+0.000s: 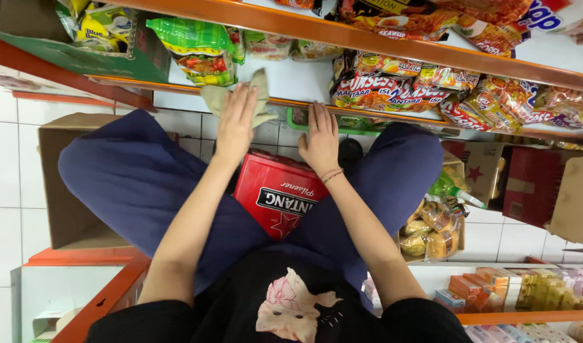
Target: The person sorts grocery items including instant noodles and snacks into a cardboard box, wipes a shelf with a cloth, and scans the items with a handheld barcode scanner.
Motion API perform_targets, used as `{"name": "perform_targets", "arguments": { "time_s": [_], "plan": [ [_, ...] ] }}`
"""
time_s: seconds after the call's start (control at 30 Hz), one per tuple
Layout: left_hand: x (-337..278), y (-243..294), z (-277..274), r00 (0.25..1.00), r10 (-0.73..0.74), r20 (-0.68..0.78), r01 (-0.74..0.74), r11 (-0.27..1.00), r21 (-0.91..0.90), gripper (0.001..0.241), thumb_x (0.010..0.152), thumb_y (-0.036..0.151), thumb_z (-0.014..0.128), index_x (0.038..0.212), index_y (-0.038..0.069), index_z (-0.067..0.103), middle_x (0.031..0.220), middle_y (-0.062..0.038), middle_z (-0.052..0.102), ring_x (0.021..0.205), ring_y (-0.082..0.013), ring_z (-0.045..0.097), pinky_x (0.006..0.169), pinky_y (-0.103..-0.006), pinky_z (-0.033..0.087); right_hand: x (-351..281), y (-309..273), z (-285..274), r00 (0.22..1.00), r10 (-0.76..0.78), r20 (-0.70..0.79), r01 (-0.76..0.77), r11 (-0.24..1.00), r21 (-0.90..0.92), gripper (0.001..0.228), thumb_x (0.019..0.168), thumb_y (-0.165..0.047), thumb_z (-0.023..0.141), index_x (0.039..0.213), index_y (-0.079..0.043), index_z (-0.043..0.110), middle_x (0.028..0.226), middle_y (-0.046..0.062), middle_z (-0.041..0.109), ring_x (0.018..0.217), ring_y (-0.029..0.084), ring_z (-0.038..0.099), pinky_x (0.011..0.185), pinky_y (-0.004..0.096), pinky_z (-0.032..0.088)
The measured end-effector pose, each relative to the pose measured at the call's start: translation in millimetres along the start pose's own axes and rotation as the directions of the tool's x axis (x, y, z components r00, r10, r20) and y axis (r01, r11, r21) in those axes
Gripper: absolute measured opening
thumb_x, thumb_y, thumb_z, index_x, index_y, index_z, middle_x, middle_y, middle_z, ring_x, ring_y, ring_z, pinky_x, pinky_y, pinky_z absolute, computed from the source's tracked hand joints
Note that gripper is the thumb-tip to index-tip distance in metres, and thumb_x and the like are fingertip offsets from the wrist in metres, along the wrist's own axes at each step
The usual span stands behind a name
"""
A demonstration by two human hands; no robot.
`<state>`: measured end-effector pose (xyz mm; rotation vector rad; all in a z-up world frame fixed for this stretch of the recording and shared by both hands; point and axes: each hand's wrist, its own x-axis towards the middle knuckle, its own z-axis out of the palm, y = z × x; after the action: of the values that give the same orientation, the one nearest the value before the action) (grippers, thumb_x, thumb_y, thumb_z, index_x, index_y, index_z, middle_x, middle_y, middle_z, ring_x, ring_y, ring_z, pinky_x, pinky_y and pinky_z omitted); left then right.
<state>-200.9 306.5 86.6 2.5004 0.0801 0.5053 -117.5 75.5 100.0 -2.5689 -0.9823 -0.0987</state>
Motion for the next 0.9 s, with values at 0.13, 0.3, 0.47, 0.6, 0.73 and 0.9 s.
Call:
{"name": "perform_targets", "arguments": {
  "time_s": [0.13,0.3,0.47,0.6,0.73,0.9],
  "plan": [
    [0.3,16.6,21.8,0.999,-0.029,0.028,0.023,0.981,0.193,0.079,0.075,-0.011,0.064,0.152,0.0,0.047,0.158,-0.018,0.045,0.153,-0.0347,0.034,0.125,-0.0559,0.027,-14.1,-5.2,3.7,0.994,0.103,0.022,-0.102,0.993,-0.062,0.077,0.079,-0.014,0.068,0.151,-0.001,0.046,0.153,0.017,0.043,0.146,0.034,0.037,0.12,0.053,0.03],
    [-17.0,29.9,44.2,0.999,-0.048,0.009,0.046,0.982,0.183,0.069,0.08,-0.006,0.064,0.146,-0.006,0.049,0.152,-0.02,0.048,0.148,-0.0379,0.039,0.125,-0.0556,0.027,-27.2,-3.2,12.2,0.992,0.105,0.067,-0.095,0.986,-0.136,0.076,0.078,-0.011,0.065,0.151,-0.003,0.045,0.152,0.014,0.048,0.147,0.03,0.039,0.12,0.05,0.031],
    [-14.7,41.4,62.8,0.997,-0.07,-0.033,0.074,0.99,0.117,0.056,0.08,-0.002,0.064,0.134,-0.008,0.056,0.139,-0.025,0.055,0.139,-0.041,0.047,0.123,-0.0537,0.029,-33.7,-3.1,20.5,0.993,0.102,0.054,-0.094,0.987,-0.128,0.077,0.078,-0.01,0.063,0.152,-0.001,0.044,0.152,0.016,0.049,0.148,0.032,0.039,0.12,0.05,0.03],
    [0.3,54.7,86.8,0.999,-0.045,0.008,0.043,0.988,0.147,0.046,0.086,0.005,0.062,0.131,-0.006,0.062,0.131,-0.023,0.06,0.132,-0.0394,0.054,0.124,-0.0514,0.031,-39.2,0.5,26.8,0.994,0.102,0.031,-0.097,0.985,-0.14,0.075,0.078,-0.008,0.062,0.151,0.0,0.048,0.153,0.015,0.049,0.149,0.031,0.039,0.122,0.05,0.03],
    [10.2,72.8,105.6,0.994,0.095,0.048,-0.099,0.991,0.091,0.039,0.089,0.011,0.062,0.126,-0.002,0.064,0.129,-0.019,0.064,0.128,-0.0352,0.057,0.123,-0.0517,0.03,-37.5,4.6,30.2,0.995,0.104,-0.004,-0.104,0.994,-0.036,0.064,0.081,-0.012,0.066,0.141,0.005,0.052,0.15,0.017,0.049,0.147,0.033,0.039,0.119,0.052,0.03],
    [15.9,58.0,99.6,0.945,0.307,0.115,-0.319,0.94,0.116,0.044,0.087,0.013,0.057,0.129,0.004,0.066,0.134,-0.01,0.066,0.127,-0.0263,0.059,0.12,-0.0483,0.03,-38.3,6.2,26.5,0.99,0.139,0.023,-0.138,0.99,-0.032,0.064,0.074,-0.002,0.061,0.138,0.001,0.056,0.15,0.015,0.051,0.148,0.031,0.04,0.12,0.048,0.032]
  ]
}}
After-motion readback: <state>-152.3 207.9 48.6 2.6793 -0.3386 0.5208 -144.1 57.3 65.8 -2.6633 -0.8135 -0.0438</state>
